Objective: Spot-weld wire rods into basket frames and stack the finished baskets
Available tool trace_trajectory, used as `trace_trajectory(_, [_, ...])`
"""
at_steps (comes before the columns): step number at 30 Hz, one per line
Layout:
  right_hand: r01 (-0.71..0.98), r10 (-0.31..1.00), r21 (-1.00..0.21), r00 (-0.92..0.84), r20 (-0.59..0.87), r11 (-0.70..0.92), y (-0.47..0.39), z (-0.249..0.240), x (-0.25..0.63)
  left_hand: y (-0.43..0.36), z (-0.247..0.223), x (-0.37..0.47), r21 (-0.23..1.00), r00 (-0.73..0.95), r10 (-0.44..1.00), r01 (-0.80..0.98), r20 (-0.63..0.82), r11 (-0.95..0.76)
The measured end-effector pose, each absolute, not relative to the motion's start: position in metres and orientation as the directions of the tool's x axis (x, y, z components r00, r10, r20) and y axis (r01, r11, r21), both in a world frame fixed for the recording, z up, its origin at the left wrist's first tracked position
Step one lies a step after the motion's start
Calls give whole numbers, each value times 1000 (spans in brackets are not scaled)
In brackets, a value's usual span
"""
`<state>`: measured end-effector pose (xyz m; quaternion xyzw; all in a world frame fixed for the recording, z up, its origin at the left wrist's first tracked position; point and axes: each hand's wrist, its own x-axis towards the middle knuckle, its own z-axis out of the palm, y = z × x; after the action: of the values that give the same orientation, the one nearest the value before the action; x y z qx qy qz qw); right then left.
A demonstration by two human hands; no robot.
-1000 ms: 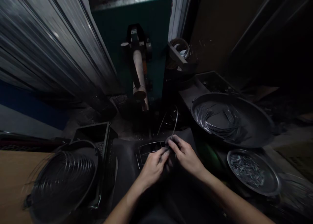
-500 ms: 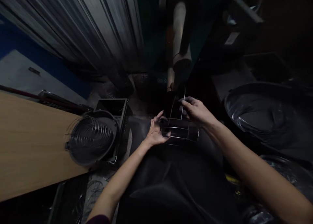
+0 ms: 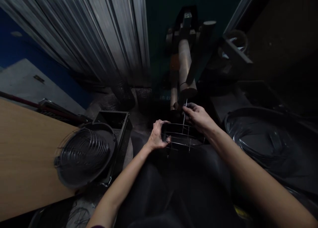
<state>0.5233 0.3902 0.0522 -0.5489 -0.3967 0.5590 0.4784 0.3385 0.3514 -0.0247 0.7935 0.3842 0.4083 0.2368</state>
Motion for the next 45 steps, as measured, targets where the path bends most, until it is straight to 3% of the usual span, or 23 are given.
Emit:
trace_trajectory(13, [-117, 966, -965, 76, -246, -237, 408, 55, 519, 382, -29, 336, 690, 371, 770, 350, 519, -634])
trace_trajectory(25, [3, 995, -997, 74, -72, -72, 423, 64, 513, 403, -26, 335, 719, 339, 773, 297, 536, -629])
trace_trajectory(29, [14, 990, -996, 116, -81, -83, 433, 57, 518, 411, -25, 335, 711, 337, 765, 294, 548, -639])
trace_trajectory(38, [-18, 992, -997, 100, -82, -80, 441, 39, 525, 417, -19, 335, 708, 349, 770, 314, 534, -633])
trace_trajectory(45, [-160, 996, -983, 11, -93, -90, 447, 32, 522, 417, -13, 332, 727, 381, 784, 318, 489, -608])
